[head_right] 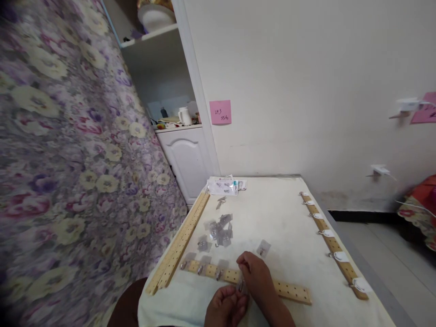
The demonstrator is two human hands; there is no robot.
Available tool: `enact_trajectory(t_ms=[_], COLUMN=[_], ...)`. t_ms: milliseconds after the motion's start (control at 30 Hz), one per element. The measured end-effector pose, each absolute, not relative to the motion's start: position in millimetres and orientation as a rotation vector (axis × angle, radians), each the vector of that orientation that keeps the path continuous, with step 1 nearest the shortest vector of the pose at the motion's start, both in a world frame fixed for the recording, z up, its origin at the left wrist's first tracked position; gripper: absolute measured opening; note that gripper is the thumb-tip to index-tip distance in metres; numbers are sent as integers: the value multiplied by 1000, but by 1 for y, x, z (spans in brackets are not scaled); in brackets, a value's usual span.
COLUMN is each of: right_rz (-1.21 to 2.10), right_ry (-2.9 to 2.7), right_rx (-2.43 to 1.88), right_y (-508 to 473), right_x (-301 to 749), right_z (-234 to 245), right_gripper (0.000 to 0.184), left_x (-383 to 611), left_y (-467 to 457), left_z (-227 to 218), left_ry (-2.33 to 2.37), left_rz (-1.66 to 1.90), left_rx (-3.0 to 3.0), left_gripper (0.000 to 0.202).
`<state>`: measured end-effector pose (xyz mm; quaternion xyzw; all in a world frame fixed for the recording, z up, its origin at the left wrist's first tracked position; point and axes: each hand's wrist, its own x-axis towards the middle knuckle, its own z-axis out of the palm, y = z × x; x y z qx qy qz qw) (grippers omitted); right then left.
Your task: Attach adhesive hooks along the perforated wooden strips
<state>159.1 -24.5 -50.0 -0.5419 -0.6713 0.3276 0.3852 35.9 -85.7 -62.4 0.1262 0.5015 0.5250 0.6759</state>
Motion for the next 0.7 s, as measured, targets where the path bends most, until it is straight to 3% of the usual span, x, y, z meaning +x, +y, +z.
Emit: enact_trajectory(t_ms=[700], right_rz=[766], right_ry=[-1709], right_rx=[-1569], right_y=[-20], right_x=[151], right_z=[-40], right_gripper=[17], left_x=[24], left_y=[-80], left_z=[-69], left_ry=[1063], left_rz=[1114], left_rx=[253], left_gripper=[24])
